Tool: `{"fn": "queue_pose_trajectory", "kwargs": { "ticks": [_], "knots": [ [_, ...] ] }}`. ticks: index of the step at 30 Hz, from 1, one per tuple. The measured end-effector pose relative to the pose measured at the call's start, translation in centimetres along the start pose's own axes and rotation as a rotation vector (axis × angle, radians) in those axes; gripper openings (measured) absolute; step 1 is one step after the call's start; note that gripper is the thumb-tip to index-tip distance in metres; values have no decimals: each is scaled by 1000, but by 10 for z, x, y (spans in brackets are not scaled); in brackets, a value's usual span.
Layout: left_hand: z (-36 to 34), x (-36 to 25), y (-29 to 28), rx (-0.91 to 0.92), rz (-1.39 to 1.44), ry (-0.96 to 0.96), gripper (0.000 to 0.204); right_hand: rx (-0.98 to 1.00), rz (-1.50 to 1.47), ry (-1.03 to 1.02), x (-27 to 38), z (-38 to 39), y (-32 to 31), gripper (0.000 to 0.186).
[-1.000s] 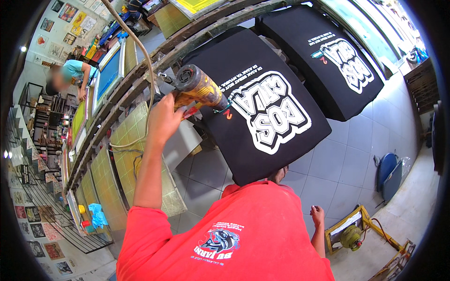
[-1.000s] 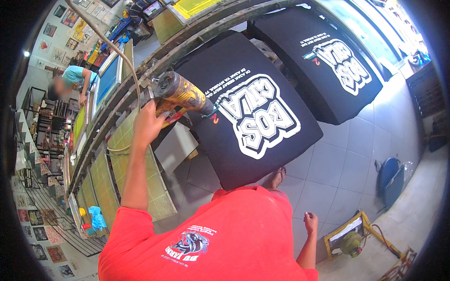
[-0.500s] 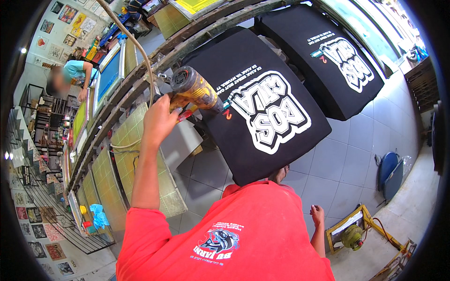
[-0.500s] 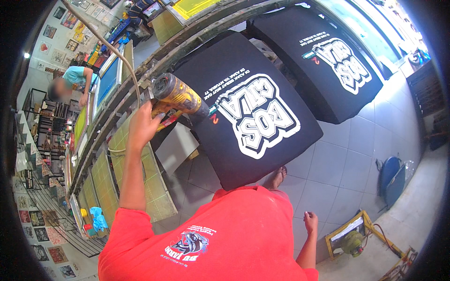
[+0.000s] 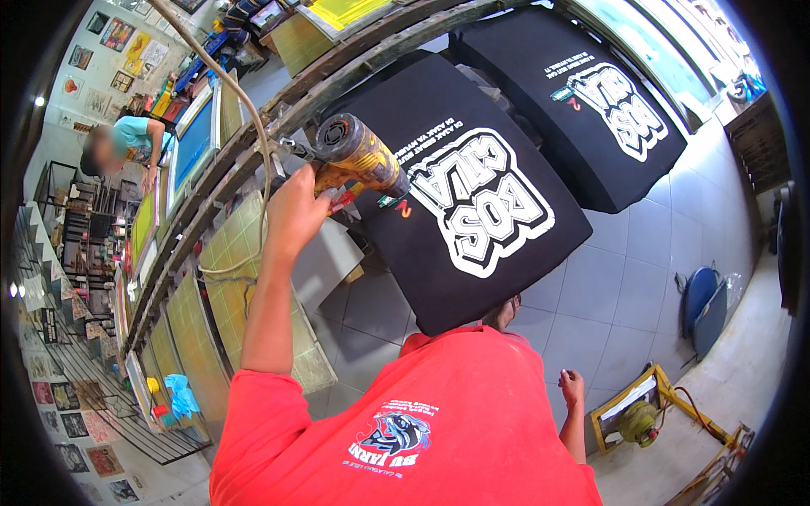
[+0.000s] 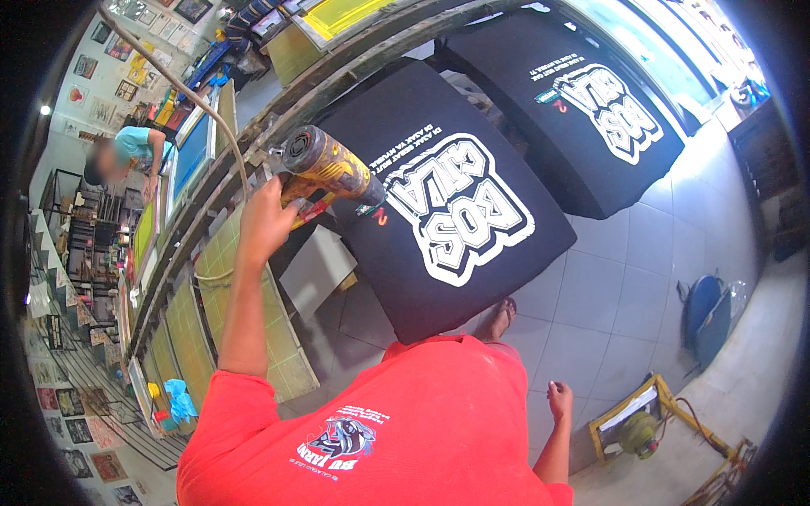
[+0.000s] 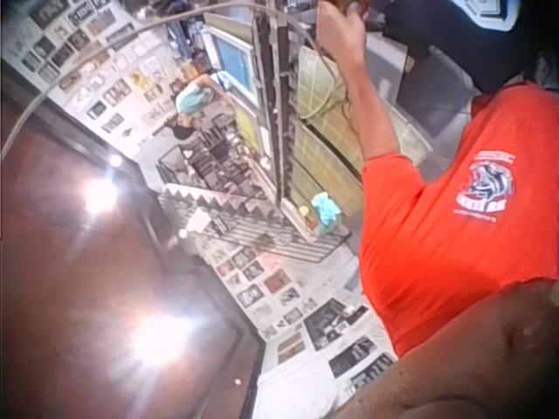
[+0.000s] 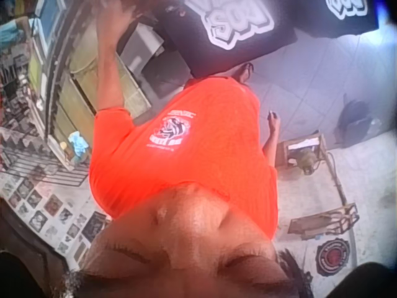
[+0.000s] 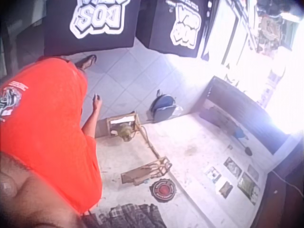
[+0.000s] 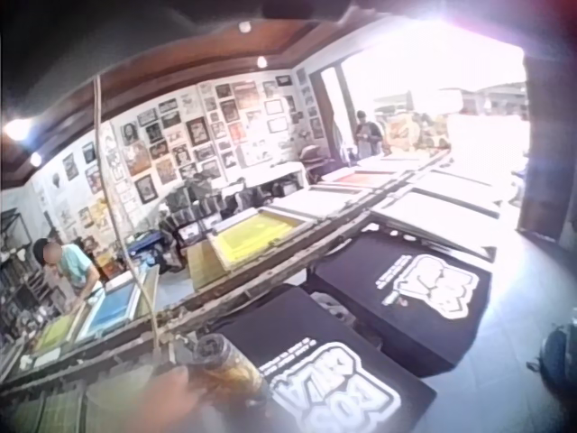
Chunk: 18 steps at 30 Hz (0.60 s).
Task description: The person uses a heat gun to dry ink on black t-shirts printed with a white logo. They then position a screen printing frame over a shirt and use a squeegee to apply teal ink through the stencil. The process is repeated for multiple shirts.
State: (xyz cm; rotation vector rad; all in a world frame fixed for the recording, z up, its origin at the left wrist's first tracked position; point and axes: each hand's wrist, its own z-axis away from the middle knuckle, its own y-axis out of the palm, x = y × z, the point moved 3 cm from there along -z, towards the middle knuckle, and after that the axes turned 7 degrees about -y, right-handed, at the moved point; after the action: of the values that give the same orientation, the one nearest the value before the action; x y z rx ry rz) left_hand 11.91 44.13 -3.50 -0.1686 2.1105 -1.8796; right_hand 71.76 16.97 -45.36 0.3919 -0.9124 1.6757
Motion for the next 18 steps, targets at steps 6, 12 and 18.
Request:
{"fn": "queue_pose_trajectory", "kwargs": {
  "ticks": [6,12,18],
  "knots": [
    [-4,-8,3,-9,20,-11,35,-12,-95,7,-13,-1,1,23],
    [-6,-8,5,-69,10,32,31,-12,-33,6,-12,1,-3,25],
    [-6,-14,3,-61,-8,31,33,-21,-42,0,-22,-5,-5,25]
  ]
}}
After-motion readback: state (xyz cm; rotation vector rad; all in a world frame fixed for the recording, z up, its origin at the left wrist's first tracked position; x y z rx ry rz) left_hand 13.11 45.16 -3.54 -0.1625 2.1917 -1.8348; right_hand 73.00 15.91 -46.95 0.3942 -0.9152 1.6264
